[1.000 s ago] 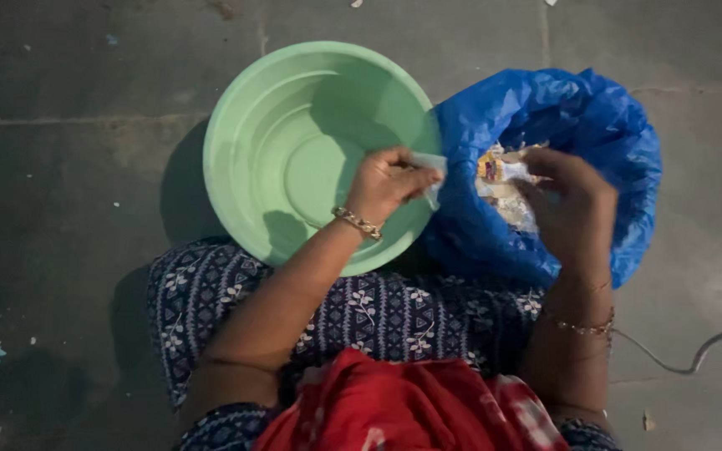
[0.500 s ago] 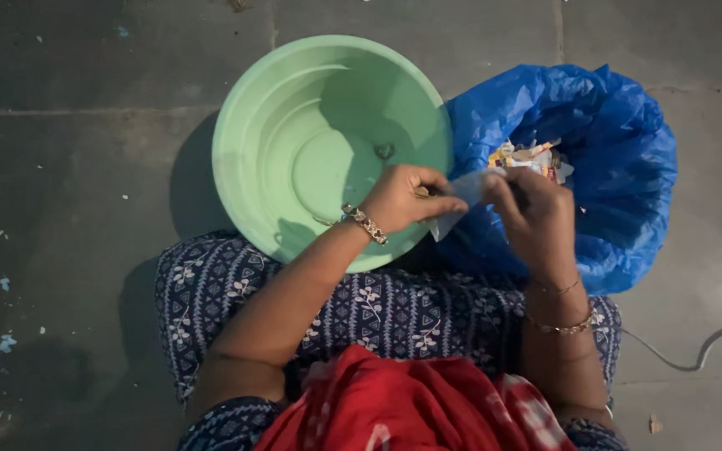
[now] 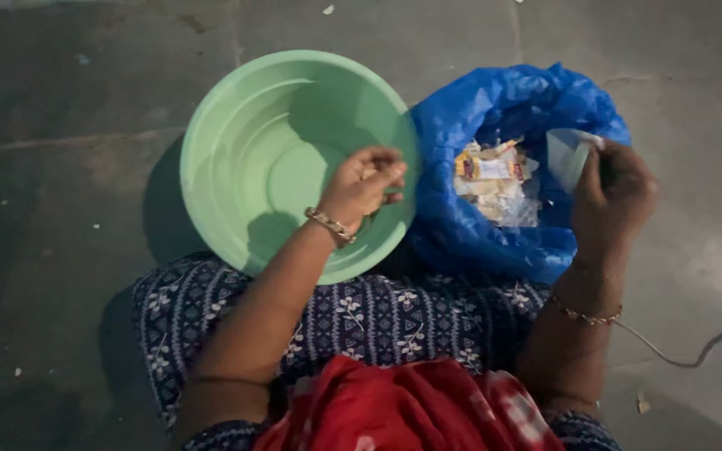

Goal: The person sits on the floor and transfers small pieces of paper and plastic waste from a green basin into a blue plastic bag. The hands repeatedly pick up items from the basin and place them into the bag.

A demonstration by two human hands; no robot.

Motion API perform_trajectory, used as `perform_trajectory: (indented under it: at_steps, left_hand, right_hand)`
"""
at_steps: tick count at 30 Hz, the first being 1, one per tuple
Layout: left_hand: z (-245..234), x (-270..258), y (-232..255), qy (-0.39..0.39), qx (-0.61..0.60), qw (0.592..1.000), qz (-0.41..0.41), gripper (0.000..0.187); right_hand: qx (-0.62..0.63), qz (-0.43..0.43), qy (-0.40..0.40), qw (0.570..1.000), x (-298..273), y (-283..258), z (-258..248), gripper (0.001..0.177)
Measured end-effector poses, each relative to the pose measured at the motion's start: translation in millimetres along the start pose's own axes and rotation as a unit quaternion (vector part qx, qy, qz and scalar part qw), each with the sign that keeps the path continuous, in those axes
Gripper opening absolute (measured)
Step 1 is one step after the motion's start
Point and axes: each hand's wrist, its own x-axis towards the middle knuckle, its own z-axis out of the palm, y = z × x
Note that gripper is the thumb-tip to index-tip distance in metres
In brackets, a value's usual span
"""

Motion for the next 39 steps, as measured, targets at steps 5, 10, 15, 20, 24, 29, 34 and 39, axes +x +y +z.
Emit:
perform_trajectory:
  at_steps: [5,10,15,20,24,29,34,39]
  left_hand:
    - [-14,3,2,-0.064,-0.047,0.997,-0.009,0.073]
    - [-3,-4,7,-0.074,-0.020,0.996,0.042,0.095]
    - [23,-14,25,-0.079,0.131,0.983,0.100,0.104]
    - [49,-39,35,-0.132,0.310,0.910,0.240,0.110]
    - [52,-46,39,-0.116,0.356,0.900,0.223,0.111]
    - [25,-22,21,-0.100,0.401,0.880,0.233,0.103]
    - [-48,16,-4,0.073,0.629,0.759,0.155,0.060]
    - [-71,33,-31,-0.002,0.739,0.672,-0.050,0.074]
  right_hand:
    - [-0.091,-0.079,-0.032,0.992,1,3,0,0.021]
    - [-0.030,-0.054,-0.007,0.998,-1,-6,0,0.013]
    - [0.018,-0.084,-0.052,0.995,-7,-46,13,0.006]
    - [0.107,-0.107,-0.208,0.966,-33,-98,42,0.020]
    - [0.063,-0.141,-0.268,0.951,-41,-113,58,0.021]
    - [0.068,-0.092,-0.242,0.963,-46,-98,55,0.019]
    - [-0.153,-0.223,-0.089,0.959,-24,-67,22,0.016]
    - [-0.165,-0.157,-0.073,0.971,-23,-51,15,0.033]
